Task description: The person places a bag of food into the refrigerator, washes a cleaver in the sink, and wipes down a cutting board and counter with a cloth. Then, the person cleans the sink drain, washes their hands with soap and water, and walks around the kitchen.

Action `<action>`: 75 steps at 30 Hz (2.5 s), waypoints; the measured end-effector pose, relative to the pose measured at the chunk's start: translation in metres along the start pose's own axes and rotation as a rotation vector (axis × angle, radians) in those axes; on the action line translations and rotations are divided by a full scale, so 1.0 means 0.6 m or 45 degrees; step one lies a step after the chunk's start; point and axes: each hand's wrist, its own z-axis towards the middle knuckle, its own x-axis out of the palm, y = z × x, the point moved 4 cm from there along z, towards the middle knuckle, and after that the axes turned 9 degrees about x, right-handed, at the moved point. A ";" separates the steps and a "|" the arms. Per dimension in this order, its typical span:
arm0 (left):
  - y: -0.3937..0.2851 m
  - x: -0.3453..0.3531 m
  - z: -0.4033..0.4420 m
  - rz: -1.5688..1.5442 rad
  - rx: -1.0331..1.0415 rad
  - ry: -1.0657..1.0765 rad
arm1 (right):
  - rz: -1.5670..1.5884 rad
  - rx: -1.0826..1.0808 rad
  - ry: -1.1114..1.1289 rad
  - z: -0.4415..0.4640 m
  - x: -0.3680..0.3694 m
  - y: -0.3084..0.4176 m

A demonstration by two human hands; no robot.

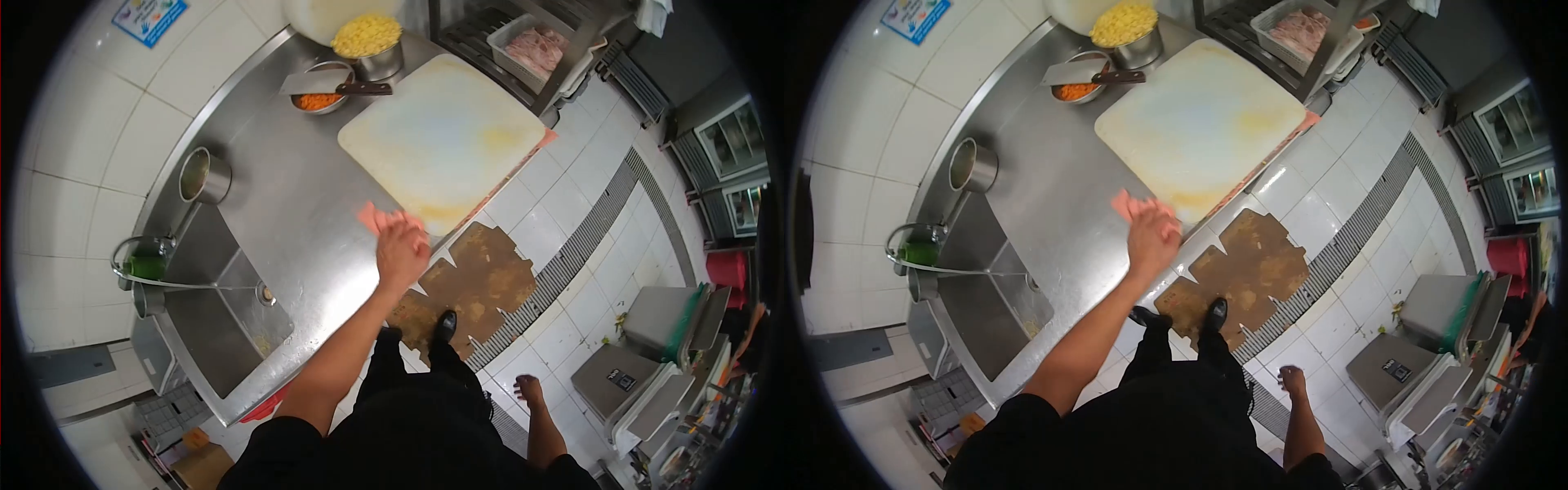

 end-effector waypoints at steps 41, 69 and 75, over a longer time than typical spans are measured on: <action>-0.310 0.111 0.214 -1.572 0.341 -0.087 | 0.743 -0.262 -0.237 -0.205 -0.039 0.081; -0.257 0.359 0.616 -1.008 -0.718 -0.248 | 0.455 -0.400 -0.002 0.202 -0.524 0.505; -0.143 0.128 0.535 -0.481 -0.665 -0.365 | 0.331 -0.338 0.036 0.195 -0.514 0.552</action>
